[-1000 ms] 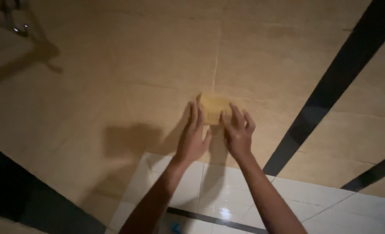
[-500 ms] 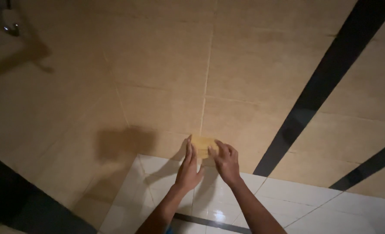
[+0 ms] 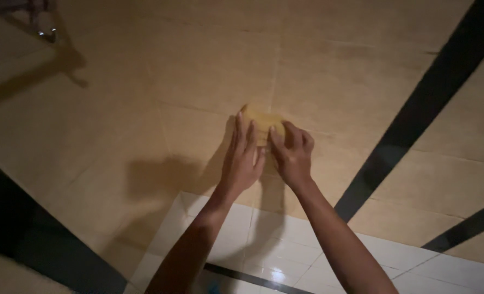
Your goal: The person scrubs a tiled wall with a yellow sponge, focusing on the vertical black stripes and the beige tiles. The person uses both hands to apply pressure and wipe the surface in a repetitive motion.
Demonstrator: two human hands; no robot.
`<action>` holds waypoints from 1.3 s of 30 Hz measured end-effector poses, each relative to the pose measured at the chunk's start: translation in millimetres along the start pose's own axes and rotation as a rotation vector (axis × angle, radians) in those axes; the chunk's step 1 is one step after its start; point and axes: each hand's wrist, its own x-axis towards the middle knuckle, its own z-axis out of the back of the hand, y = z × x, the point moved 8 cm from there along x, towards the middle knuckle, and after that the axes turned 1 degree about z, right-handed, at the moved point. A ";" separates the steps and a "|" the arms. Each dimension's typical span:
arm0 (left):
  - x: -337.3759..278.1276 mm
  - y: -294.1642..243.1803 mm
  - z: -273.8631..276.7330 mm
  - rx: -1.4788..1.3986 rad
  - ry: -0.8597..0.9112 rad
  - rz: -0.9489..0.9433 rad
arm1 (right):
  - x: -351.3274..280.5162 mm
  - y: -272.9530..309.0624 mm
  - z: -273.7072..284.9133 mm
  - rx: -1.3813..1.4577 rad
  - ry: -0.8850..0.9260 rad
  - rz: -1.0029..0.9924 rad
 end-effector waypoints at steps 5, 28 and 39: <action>-45.8 29.9 -18.9 0.106 0.098 0.095 | -32.2 20.1 -27.7 0.058 0.041 0.104; -41.4 129.7 35.0 0.190 0.147 0.202 | 11.8 81.1 -130.0 0.050 0.112 0.157; -27.9 190.5 93.0 0.324 -0.052 0.117 | 57.9 141.2 -196.3 0.061 0.115 0.172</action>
